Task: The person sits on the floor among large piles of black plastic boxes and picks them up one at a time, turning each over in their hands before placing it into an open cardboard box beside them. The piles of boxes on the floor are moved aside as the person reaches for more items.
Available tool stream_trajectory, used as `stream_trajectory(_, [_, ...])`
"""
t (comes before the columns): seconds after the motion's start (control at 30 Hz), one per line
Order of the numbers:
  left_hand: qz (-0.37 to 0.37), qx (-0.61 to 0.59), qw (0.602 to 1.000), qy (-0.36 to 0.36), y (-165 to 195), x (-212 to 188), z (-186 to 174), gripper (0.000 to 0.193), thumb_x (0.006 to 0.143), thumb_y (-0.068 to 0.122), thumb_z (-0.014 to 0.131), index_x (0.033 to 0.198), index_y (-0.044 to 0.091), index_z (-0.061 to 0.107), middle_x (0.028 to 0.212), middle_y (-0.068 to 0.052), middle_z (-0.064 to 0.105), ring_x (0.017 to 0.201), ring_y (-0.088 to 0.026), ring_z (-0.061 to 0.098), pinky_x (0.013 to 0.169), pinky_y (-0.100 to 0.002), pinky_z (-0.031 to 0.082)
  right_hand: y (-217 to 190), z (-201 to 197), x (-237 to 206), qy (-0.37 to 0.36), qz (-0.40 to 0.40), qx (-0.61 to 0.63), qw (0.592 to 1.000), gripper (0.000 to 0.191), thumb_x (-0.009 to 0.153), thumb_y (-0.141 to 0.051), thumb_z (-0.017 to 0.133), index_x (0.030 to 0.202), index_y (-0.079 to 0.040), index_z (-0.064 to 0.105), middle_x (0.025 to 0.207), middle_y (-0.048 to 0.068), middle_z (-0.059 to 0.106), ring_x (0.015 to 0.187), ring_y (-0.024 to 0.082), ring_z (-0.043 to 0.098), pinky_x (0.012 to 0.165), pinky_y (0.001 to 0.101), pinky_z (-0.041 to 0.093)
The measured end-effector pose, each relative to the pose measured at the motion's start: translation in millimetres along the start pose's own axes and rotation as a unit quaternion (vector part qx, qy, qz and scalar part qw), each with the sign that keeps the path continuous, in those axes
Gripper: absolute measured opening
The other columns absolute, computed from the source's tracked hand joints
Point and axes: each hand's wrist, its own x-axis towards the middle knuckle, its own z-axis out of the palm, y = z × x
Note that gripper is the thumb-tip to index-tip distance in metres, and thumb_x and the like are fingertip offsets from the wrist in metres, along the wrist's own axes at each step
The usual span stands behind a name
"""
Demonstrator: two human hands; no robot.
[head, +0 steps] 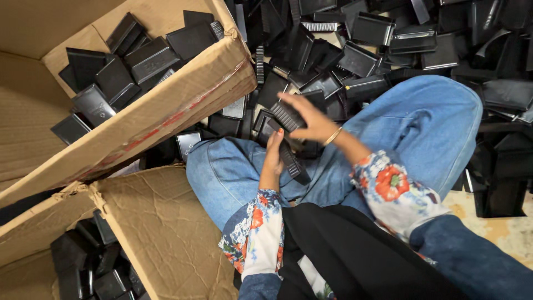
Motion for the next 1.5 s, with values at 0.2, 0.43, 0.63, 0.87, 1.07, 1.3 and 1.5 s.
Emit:
stream_trajectory(0.2, [-0.004,-0.092,0.994,0.059,-0.3,0.7,-2.5,0.05,0.101,0.039,0.058,0.138,0.006,0.055,0.127,-0.008,0.065,0.113,-0.021,0.065,0.097,-0.037,0.054,-20.1,31.7,3.3,0.082,0.044,0.008,0.996,0.072,0.079,-0.03,0.083,0.145,-0.012,0.058,0.142,0.014,0.052,0.138,0.031,0.049,0.12,0.0431,0.036])
stream_trajectory(0.43, [-0.019,0.042,0.998,0.046,-6.2,1.1,0.5,0.05,0.102,0.033,0.062,0.142,0.004,0.054,0.135,-0.003,0.06,0.124,-0.015,0.056,0.107,-0.032,0.043,6.3,10.6,2.6,0.097,0.062,-0.014,0.993,0.048,0.081,-0.022,0.084,0.123,-0.011,0.064,0.132,0.01,0.058,0.132,0.029,0.052,0.117,0.0403,0.038])
stream_trajectory(0.63, [0.003,0.032,0.998,0.048,-6.6,2.3,-2.8,0.053,0.104,0.035,0.064,0.145,0.003,0.054,0.133,-0.003,0.059,0.122,-0.015,0.055,0.106,-0.031,0.043,17.7,13.6,2.4,0.076,0.155,0.147,0.974,0.046,0.09,-0.022,0.075,0.133,-0.009,0.063,0.132,0.01,0.06,0.131,0.024,0.055,0.115,0.0342,0.04])
stream_trajectory(0.87, [-0.032,-0.096,0.985,0.139,3.3,3.5,0.0,0.059,0.093,0.051,0.066,0.137,0.013,0.056,0.123,-0.003,0.065,0.11,-0.02,0.063,0.095,-0.037,0.052,23.5,-9.7,11.4,0.203,0.25,0.672,0.667,0.048,0.086,-0.029,0.064,0.128,-0.009,0.057,0.126,0.019,0.066,0.113,0.033,0.068,0.099,0.0475,0.054])
stream_trajectory(1.07, [0.065,-0.158,0.977,0.127,16.5,5.6,7.4,0.057,0.097,0.059,0.059,0.133,0.015,0.061,0.123,-0.001,0.069,0.107,-0.021,0.067,0.088,-0.037,0.054,22.6,-12.3,4.7,0.212,0.239,0.475,0.82,0.058,0.081,-0.012,0.074,0.134,0.0,0.055,0.126,0.016,0.066,0.116,0.029,0.067,0.102,0.0463,0.057])
stream_trajectory(1.3, [-0.004,-0.325,0.946,-0.01,32.1,-7.0,-2.1,0.086,0.088,0.079,0.044,0.125,0.004,0.063,0.118,-0.015,0.07,0.1,-0.031,0.069,0.087,-0.043,0.058,-57.2,24.1,-15.5,0.0,0.053,-0.058,0.997,0.078,0.076,-0.039,0.085,0.14,-0.004,0.057,0.134,0.018,0.067,0.122,0.033,0.065,0.106,0.0421,0.05])
stream_trajectory(1.5, [-0.047,-0.321,0.945,-0.046,17.7,2.7,-12.3,0.087,0.092,0.083,0.055,0.12,0.001,0.063,0.115,-0.017,0.069,0.105,-0.034,0.066,0.099,-0.047,0.054,-75.2,59.5,-36.5,0.023,-0.101,-0.207,0.973,0.081,0.071,-0.049,0.079,0.137,-0.008,0.056,0.14,0.021,0.062,0.131,0.038,0.06,0.113,0.0458,0.043])
